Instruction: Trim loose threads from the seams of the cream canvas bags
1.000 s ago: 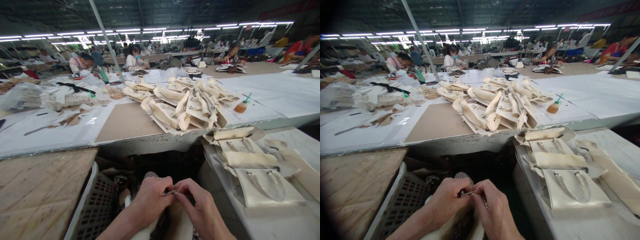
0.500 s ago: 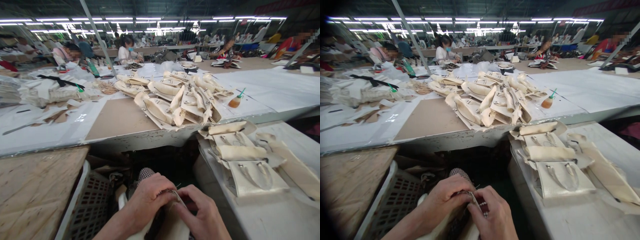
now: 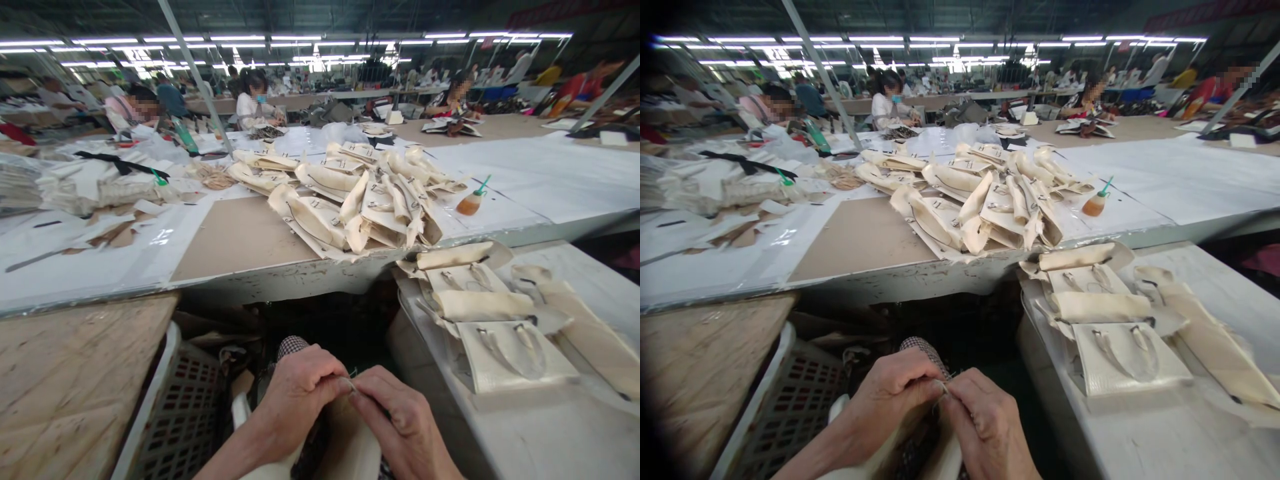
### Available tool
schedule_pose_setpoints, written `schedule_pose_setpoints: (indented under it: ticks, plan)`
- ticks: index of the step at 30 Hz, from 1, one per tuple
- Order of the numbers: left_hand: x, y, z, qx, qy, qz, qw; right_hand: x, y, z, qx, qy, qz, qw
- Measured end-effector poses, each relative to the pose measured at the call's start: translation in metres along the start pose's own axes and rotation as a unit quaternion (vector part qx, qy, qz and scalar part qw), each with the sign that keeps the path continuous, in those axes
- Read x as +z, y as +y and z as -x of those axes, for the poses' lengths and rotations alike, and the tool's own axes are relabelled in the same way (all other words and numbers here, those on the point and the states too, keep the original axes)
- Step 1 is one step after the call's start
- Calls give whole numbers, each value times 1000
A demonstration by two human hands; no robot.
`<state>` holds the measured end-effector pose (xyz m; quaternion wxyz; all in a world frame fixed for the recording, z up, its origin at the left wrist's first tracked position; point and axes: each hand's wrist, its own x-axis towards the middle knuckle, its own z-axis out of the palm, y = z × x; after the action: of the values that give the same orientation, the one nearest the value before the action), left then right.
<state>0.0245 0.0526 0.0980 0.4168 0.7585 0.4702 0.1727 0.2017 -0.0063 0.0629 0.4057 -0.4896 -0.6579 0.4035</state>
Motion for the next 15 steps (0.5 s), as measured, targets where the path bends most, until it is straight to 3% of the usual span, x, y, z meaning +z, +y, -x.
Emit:
schedule_pose_setpoints:
  ticks: [5, 9, 12, 15]
  plan:
    - [-9, 7, -5, -6, -26, -4, 1000, -8, -4, -7, 82, 2, -7, 997]
    - [-21, 15, -4, -2, -88, -15, 996, -10, -4, -7, 84, -8, 1, 996]
    - [-19, 16, 2, 15, -62, -100, 993, -7, -3, -3, 53, -19, 55, 997]
    - [-7, 11, 9, 71, -19, -238, 968, -4, -6, -3, 35, -40, 130, 990]
